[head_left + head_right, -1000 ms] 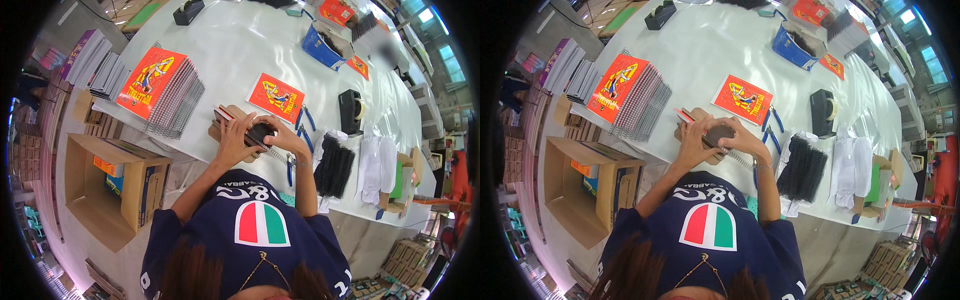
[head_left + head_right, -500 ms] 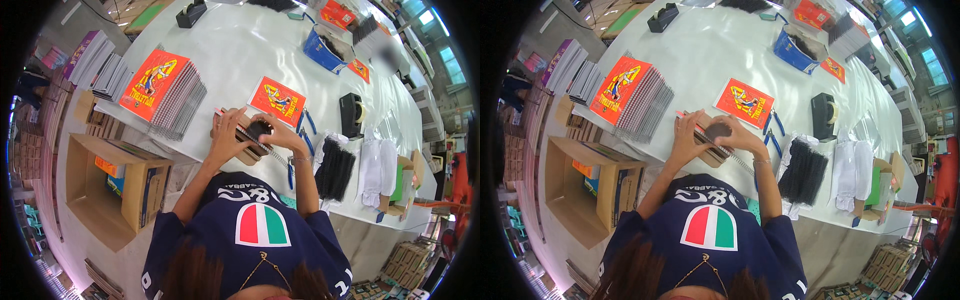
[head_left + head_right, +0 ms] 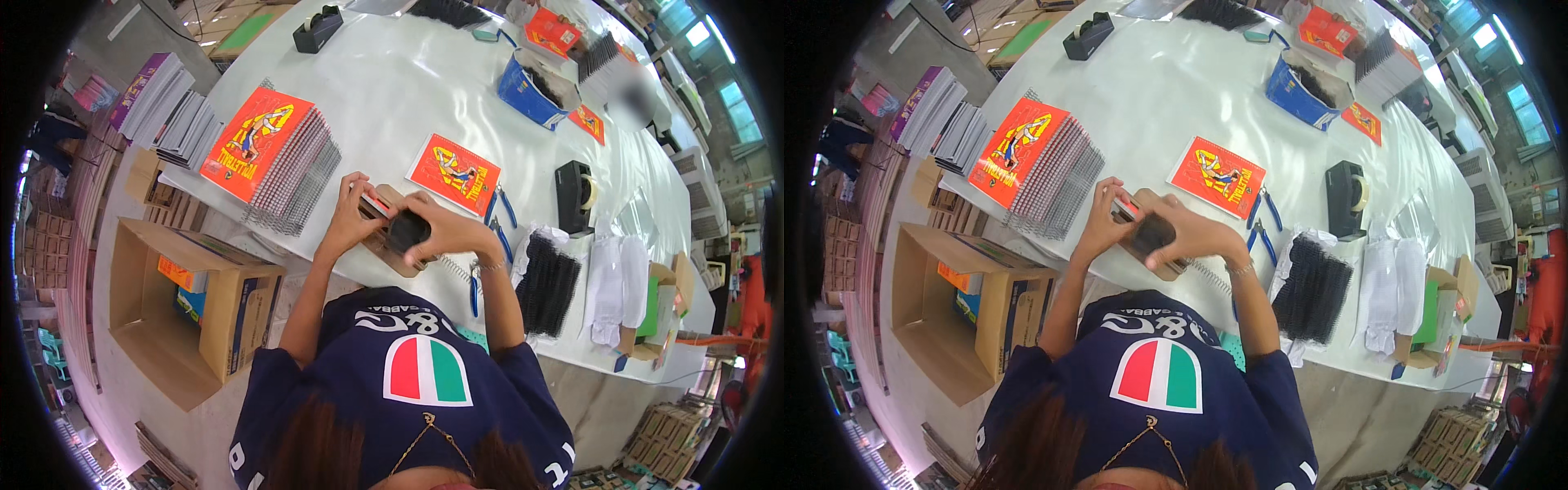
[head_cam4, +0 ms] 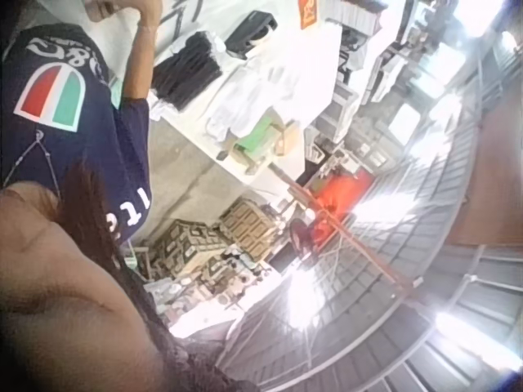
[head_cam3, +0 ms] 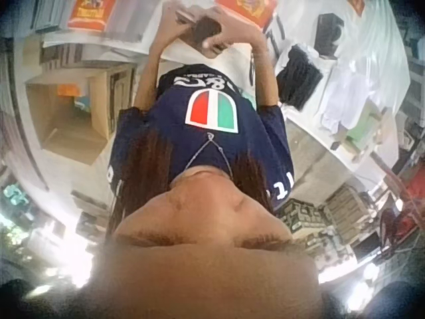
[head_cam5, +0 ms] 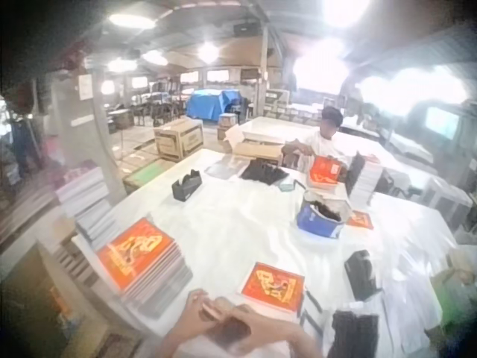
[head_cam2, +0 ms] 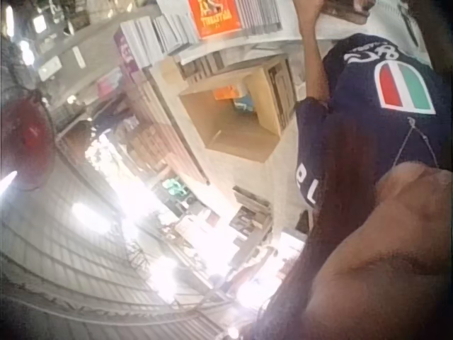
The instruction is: The person manually binds notebooks by sliding a spiral spine through pre-punched holes and then uses pliers to trim and crimp the ends of the spines.
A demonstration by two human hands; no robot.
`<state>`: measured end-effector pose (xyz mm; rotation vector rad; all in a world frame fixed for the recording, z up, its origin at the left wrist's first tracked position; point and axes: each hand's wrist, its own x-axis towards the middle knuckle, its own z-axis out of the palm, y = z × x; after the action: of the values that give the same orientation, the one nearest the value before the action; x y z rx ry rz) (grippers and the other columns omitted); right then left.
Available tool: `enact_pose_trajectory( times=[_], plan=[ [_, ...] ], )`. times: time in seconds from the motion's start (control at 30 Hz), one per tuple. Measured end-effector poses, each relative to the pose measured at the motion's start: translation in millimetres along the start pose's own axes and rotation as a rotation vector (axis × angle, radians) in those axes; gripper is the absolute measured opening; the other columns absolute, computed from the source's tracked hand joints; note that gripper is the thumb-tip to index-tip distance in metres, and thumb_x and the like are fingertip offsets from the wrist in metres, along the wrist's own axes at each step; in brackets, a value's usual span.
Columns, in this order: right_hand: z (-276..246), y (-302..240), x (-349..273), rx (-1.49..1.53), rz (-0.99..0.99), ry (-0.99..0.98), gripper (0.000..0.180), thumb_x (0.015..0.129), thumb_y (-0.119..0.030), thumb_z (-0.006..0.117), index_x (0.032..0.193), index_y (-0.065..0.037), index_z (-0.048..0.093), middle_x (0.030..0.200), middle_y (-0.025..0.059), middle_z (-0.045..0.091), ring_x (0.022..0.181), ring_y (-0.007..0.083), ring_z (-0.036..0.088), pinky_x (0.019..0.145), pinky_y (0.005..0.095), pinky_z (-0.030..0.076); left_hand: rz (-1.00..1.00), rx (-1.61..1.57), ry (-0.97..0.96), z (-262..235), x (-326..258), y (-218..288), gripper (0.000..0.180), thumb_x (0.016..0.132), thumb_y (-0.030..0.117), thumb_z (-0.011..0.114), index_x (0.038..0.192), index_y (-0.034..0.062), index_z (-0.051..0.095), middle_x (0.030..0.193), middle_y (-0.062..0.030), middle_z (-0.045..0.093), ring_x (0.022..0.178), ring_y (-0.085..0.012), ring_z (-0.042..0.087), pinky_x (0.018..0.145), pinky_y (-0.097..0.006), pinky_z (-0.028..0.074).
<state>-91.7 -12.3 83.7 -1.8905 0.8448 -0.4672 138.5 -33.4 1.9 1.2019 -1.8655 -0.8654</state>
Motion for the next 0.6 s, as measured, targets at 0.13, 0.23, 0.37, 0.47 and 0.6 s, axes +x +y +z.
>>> enact_pose_trajectory(
  times=[0.13,0.23,0.37,0.47,0.6],
  plan=[
    [-2,47,12,-0.294,0.536,0.320,0.081,0.068,-0.059,0.080,0.124,-0.005,0.055,0.114,0.0151,0.054,0.112,0.0270,0.053,0.097,0.0356,0.043,0.016,-0.033,-0.022,-1,5,16,0.051,0.061,0.010,0.082,0.100,0.0055,0.050,0.118,-0.0134,0.045,0.119,-0.0321,0.046,0.102,-0.040,0.038],
    [-6,29,13,0.101,0.250,0.225,0.062,0.082,-0.048,0.072,0.124,-0.005,0.056,0.115,0.0154,0.057,0.111,0.0277,0.054,0.097,0.0359,0.044,0.000,-0.031,-0.036,-6,3,16,0.050,0.062,0.012,0.083,0.099,0.0045,0.050,0.111,-0.0116,0.047,0.113,-0.0287,0.048,0.101,-0.038,0.038],
    [1,30,16,-0.005,0.103,0.139,0.052,0.087,-0.042,0.067,0.124,-0.006,0.057,0.116,0.0167,0.060,0.114,0.0332,0.053,0.101,0.0390,0.039,0.016,-0.088,-0.043,-4,6,10,0.048,0.065,0.013,0.081,0.100,0.0041,0.049,0.107,-0.0104,0.046,0.108,-0.0264,0.049,0.099,-0.036,0.038],
    [5,18,15,0.053,0.073,0.228,0.055,0.088,-0.049,0.065,0.123,-0.008,0.056,0.116,0.0223,0.057,0.114,0.0348,0.052,0.101,0.0406,0.039,-0.004,-0.115,-0.068,-9,9,7,0.045,0.068,0.009,0.078,0.102,0.0047,0.050,0.106,-0.0081,0.046,0.106,-0.0230,0.049,0.099,-0.035,0.038],
    [9,-2,22,-0.050,0.121,0.086,0.062,0.087,-0.057,0.062,0.128,-0.012,0.051,0.127,0.0206,0.049,0.119,0.0398,0.047,0.104,0.0428,0.036,-0.031,-0.341,-0.082,-8,7,-12,0.034,0.070,0.004,0.071,0.098,0.0052,0.051,0.102,-0.0075,0.048,0.104,-0.0212,0.050,0.096,-0.031,0.038]
  ],
)
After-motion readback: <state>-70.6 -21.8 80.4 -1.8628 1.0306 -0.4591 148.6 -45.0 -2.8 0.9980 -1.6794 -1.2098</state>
